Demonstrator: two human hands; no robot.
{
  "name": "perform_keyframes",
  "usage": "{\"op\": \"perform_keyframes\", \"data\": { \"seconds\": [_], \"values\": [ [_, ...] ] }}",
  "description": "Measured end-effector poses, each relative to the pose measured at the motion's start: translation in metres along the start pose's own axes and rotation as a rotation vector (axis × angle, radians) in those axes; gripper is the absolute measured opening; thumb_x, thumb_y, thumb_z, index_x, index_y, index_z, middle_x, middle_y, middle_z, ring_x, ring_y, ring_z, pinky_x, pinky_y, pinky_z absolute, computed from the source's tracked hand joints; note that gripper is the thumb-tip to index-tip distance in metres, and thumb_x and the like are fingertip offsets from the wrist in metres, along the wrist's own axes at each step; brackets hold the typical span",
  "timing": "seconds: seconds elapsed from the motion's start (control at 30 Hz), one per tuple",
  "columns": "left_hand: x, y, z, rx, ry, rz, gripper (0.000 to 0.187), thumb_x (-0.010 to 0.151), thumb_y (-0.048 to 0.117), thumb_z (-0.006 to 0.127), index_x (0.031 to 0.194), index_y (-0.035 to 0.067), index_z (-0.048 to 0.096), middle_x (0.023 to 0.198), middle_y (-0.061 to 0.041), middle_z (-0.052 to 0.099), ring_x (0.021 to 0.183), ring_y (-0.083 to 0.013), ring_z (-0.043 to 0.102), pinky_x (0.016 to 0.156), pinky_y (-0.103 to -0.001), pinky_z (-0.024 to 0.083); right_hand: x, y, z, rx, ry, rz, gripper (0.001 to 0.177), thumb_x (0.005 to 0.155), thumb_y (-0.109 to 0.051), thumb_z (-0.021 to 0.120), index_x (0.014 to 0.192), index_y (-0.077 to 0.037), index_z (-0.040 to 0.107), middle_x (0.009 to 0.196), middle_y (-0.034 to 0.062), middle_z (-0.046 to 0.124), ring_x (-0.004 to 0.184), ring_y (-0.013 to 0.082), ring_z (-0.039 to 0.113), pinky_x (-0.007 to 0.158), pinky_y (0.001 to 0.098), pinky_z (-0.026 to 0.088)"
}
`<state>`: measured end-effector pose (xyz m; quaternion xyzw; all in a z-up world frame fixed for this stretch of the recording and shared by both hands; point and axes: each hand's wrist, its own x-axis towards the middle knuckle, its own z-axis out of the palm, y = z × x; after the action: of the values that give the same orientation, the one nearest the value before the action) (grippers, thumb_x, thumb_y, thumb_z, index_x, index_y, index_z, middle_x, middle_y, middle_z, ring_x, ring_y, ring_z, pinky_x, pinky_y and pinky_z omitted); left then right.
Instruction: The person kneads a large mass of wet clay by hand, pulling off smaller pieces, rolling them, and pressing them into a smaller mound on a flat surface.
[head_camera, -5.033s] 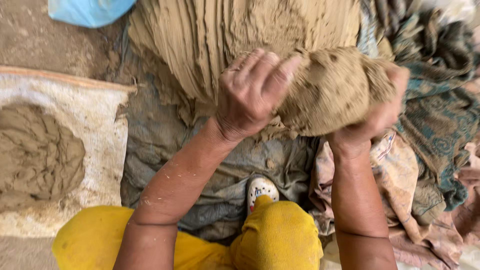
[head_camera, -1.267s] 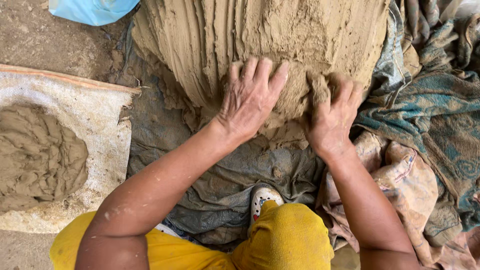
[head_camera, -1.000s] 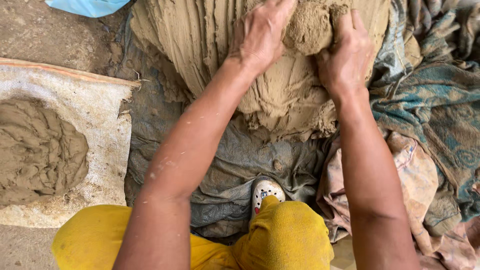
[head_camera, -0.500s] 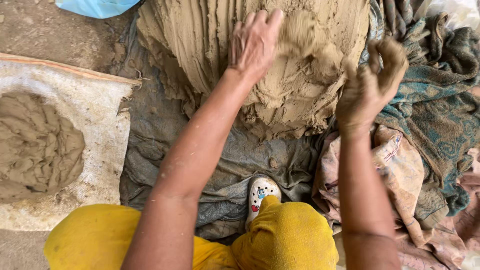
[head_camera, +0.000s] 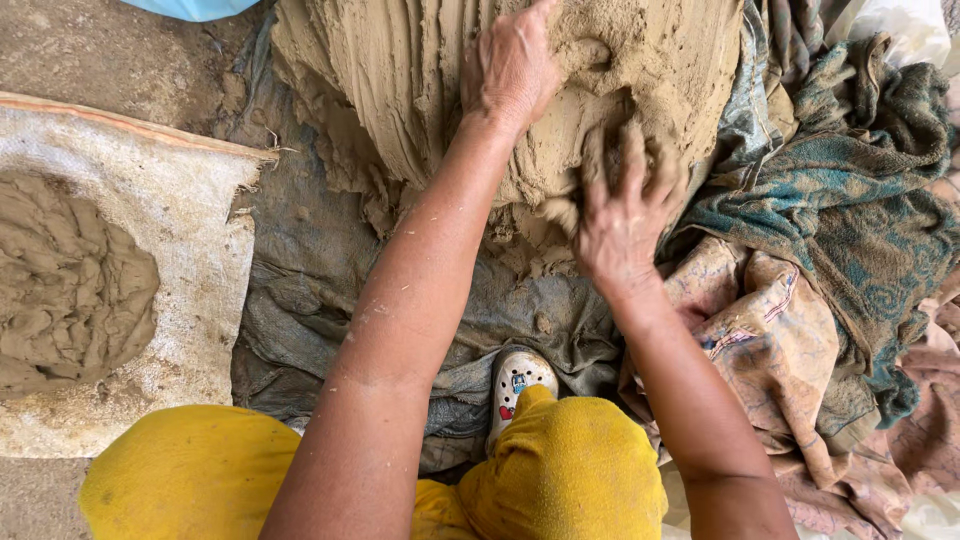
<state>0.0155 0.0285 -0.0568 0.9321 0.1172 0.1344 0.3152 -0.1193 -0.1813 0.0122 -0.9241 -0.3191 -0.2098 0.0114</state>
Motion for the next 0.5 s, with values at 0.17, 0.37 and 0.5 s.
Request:
{"op": "perform_keyframes", "data": {
  "seconds": [0.17, 0.37, 0.5],
  "values": [
    [0.0, 0.0, 0.005, -0.061, 0.173, 0.148, 0.023, 0.093, -0.002, 0.049, 0.11, 0.005, 0.063, 0.067, -0.004, 0.062, 0.051, -0.0101, 0.062, 0.04, -0.024, 0.054, -0.018, -0.007, 0.0, 0.038, -0.071, -0.018, 0.078, 0.104, -0.067, 0.044, 0.153, -0.008, 0.055, 0.16, 0.0255, 0.038, 0.146, 0.0525, 0.028, 0.116, 0.0652, 0.024],
    [0.006, -0.021, 0.046, 0.025, 0.252, 0.154, 0.025, 0.088, -0.004, 0.052, 0.108, 0.007, 0.061, 0.075, -0.005, 0.064, 0.06, -0.0098, 0.061, 0.051, -0.024, 0.055, -0.006, -0.007, 0.009, 0.609, -0.216, 0.466, 0.072, 0.098, -0.072, 0.035, 0.143, -0.022, 0.06, 0.141, 0.0117, 0.055, 0.145, 0.0331, 0.041, 0.134, 0.0646, 0.019],
    [0.009, -0.007, 0.02, 0.007, 0.199, 0.15, 0.041, 0.086, -0.009, 0.054, 0.123, 0.007, 0.063, 0.075, -0.004, 0.067, 0.057, -0.0114, 0.061, 0.051, -0.029, 0.055, -0.02, -0.022, -0.002, 0.222, 0.045, 0.082, 0.062, 0.1, -0.06, 0.057, 0.145, -0.018, 0.064, 0.155, 0.0288, 0.043, 0.146, 0.049, 0.029, 0.119, 0.0651, 0.023]
  ]
}}
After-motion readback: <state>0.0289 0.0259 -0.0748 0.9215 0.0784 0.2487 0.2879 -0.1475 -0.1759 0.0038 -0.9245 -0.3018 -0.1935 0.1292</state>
